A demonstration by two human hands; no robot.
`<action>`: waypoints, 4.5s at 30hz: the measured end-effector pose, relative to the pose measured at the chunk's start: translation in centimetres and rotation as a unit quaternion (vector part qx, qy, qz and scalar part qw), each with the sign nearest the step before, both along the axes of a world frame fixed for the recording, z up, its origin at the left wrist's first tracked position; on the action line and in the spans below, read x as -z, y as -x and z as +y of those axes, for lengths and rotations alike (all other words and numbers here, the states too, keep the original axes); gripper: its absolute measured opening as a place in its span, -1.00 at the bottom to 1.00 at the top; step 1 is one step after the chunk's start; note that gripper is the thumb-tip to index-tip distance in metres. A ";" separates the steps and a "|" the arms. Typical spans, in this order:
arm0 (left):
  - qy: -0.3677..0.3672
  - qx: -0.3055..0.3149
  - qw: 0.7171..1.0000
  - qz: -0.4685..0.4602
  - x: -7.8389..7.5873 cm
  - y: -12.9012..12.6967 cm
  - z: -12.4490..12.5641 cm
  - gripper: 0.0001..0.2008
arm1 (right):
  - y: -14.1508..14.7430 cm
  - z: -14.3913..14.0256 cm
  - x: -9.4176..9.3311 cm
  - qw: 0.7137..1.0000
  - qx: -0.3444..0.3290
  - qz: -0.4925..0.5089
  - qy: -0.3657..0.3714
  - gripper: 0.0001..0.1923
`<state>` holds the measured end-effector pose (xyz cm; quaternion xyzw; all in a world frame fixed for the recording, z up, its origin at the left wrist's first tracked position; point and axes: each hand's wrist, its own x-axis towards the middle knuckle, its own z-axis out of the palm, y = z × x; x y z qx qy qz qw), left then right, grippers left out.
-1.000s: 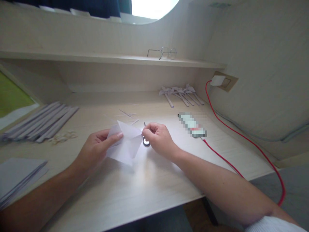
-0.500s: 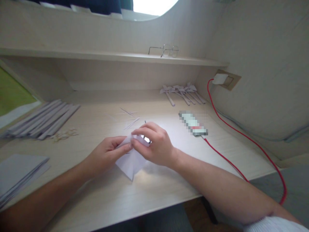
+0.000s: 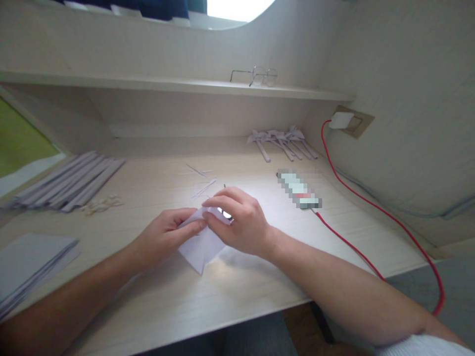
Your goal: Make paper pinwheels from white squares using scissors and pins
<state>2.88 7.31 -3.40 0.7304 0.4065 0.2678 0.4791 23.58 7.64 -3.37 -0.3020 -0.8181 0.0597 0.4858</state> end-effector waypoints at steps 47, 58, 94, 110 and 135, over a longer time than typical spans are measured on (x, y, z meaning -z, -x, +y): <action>0.043 -0.161 0.978 -0.129 0.0 0.2 1.0 -0.81 | -0.7 1.4 0.6 0.975 0.109 0.089 0.172 -0.89; 0.015 -0.149 0.974 -0.171 0.3 0.1 0.7 -0.62 | -0.1 1.0 0.4 0.929 -0.025 0.133 0.344 -0.78; -0.212 -0.114 0.971 -0.005 -0.5 0.2 0.0 -0.92 | 0.0 0.4 0.1 0.924 -0.069 0.066 0.370 -0.87; -0.142 -0.109 0.983 -0.034 -0.4 0.0 0.3 -0.92 | -0.1 0.7 0.4 0.882 -0.105 0.067 0.454 -0.84; -0.224 -0.073 0.972 -0.013 -0.4 0.1 0.3 -0.90 | -0.2 1.0 0.4 0.866 -0.119 0.043 0.484 -0.79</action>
